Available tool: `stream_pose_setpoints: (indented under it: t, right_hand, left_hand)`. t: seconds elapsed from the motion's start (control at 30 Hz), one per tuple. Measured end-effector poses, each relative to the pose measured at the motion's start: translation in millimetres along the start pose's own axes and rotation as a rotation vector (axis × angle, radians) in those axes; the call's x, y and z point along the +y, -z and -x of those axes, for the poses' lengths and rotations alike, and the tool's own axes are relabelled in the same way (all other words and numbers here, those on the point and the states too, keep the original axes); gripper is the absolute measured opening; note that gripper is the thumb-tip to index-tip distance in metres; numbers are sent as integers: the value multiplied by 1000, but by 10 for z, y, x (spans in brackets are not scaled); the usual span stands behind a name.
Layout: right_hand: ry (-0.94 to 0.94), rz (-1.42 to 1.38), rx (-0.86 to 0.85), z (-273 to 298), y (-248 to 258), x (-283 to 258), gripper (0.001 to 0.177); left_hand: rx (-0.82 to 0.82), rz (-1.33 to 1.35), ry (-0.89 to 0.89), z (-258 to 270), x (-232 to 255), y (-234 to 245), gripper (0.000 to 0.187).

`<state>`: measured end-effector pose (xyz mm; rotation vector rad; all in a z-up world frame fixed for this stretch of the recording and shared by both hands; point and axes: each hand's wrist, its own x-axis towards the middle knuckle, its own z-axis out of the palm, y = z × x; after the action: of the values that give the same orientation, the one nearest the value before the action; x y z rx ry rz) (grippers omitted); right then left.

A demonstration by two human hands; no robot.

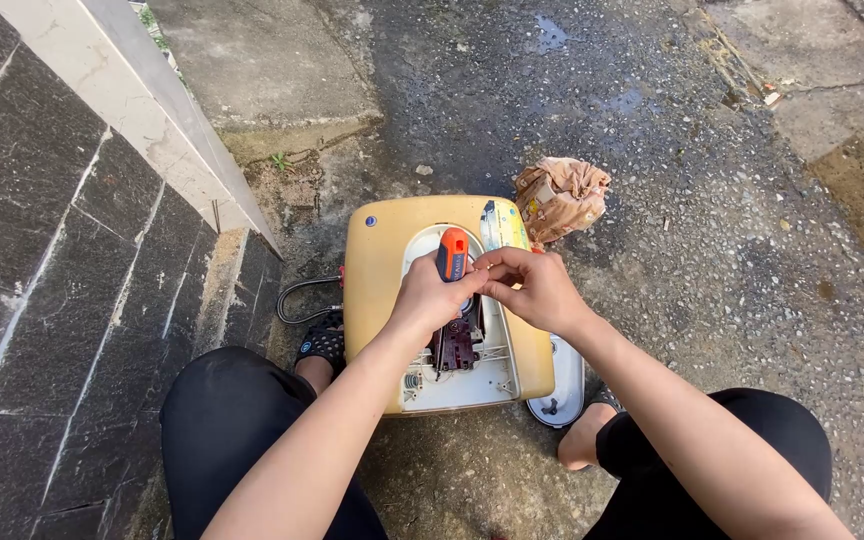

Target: Disassembling a small appliance using a screwdriver to access internal components for repair.

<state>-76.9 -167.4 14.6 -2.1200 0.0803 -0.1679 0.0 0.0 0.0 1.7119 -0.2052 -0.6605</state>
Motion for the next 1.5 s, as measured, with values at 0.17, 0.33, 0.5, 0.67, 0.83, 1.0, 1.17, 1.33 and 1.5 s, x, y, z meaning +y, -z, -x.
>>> stream_pose_setpoints:
  t: [0.17, 0.33, 0.5, 0.67, 0.83, 1.0, 1.17, 1.33, 1.5]
  right_hand:
    - [2, 3, -26, -5, 15, -6, 19]
    - [1, -11, -24, -2, 6, -3, 18]
    - [16, 17, -40, -17, 2, 33, 18]
    - [21, 27, -51, -9, -12, 25, 17]
    - [29, 38, -68, -6, -51, 46, 18]
    - [-13, 71, -101, 5, -81, 5, 23]
    - [-27, 127, -135, 30, 20, -231, 25]
    - [27, 501, -254, 622, 289, -638, 45]
    - [412, 566, -345, 2195, 415, -96, 25]
  left_hand:
    - [-7, 5, -19, -97, -120, -6, 26]
    - [-5, 8, -30, -142, -179, -12, 24]
    - [9, -3, -14, -108, -128, 7, 25]
    - [25, -15, -8, -104, -125, 10, 25]
    - [27, -36, -6, -119, -125, 37, 25]
    - [25, -42, -15, -147, -185, 54, 25]
    - [23, -25, -12, -114, -115, 36, 26]
    - [-55, 1, -60, 192, 224, 96, 29]
    - [-223, -195, -161, 444, 432, 146, 24]
